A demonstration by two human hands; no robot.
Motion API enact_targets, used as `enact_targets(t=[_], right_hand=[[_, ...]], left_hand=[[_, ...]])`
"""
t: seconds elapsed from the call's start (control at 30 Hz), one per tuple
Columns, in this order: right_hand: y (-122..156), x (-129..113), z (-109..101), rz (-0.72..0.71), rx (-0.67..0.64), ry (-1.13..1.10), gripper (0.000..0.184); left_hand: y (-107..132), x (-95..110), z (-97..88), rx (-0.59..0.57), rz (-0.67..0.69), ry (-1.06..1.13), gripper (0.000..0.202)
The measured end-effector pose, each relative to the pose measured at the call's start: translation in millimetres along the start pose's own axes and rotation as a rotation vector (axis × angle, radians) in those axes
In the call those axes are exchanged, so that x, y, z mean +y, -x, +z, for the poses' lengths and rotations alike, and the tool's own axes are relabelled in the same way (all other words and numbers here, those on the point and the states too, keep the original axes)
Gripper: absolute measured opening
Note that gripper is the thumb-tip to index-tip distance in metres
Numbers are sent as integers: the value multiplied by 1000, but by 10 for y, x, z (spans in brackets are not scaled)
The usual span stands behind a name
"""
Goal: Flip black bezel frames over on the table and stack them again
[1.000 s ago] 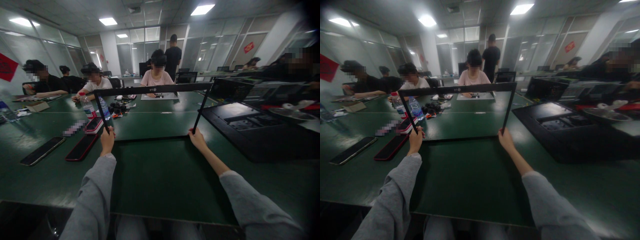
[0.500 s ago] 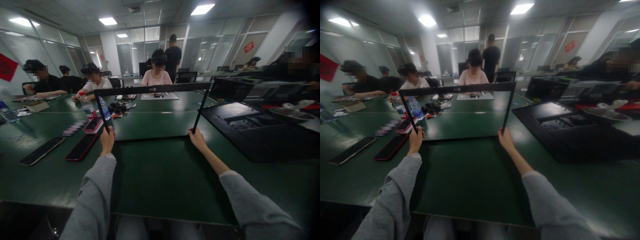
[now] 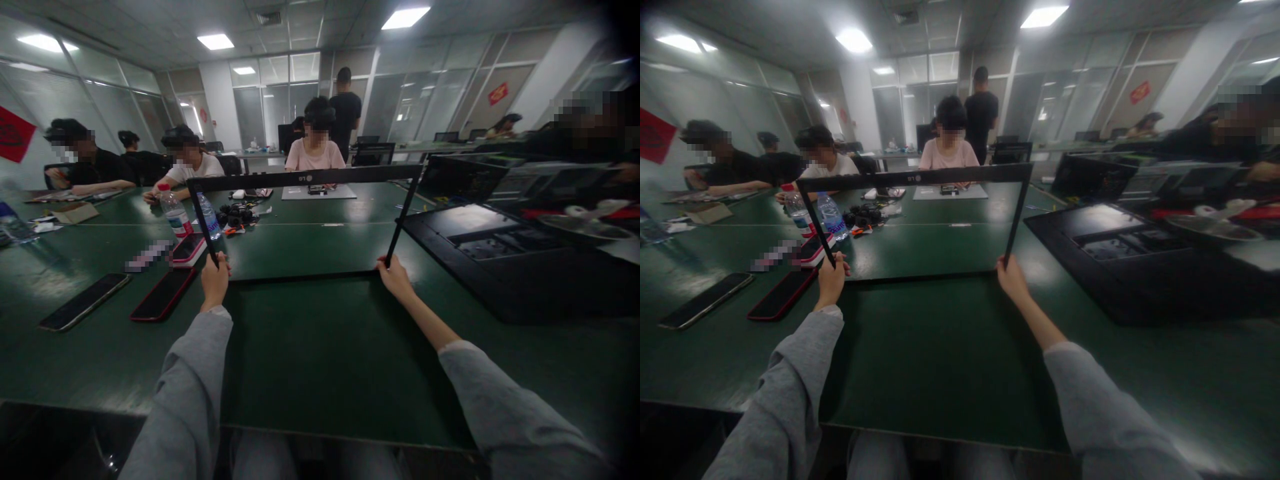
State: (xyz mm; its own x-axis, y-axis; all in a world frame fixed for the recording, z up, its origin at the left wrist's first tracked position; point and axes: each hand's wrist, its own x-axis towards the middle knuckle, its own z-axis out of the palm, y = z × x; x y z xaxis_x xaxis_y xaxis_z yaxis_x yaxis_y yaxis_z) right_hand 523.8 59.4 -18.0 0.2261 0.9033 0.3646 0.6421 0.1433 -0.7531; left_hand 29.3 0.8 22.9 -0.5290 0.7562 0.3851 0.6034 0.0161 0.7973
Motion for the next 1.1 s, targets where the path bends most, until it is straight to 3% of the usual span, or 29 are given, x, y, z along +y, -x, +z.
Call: enact_targets(t=[0.37, 0.57, 0.7, 1.1], right_hand=[[0, 60, 26, -33, 9, 27, 32], [-31, 111, 63, -61, -12, 176, 34], [-63, 154, 75, -126, -26, 273, 35], [-72, 210, 47, -181, -56, 496, 40]], left_hand=[[32, -20, 13, -70, -59, -127, 37], [62, 8, -18, -61, -114, -335, 43], [44, -63, 1, -116, -143, -457, 42], [1, -197, 19, -221, -73, -640, 42]])
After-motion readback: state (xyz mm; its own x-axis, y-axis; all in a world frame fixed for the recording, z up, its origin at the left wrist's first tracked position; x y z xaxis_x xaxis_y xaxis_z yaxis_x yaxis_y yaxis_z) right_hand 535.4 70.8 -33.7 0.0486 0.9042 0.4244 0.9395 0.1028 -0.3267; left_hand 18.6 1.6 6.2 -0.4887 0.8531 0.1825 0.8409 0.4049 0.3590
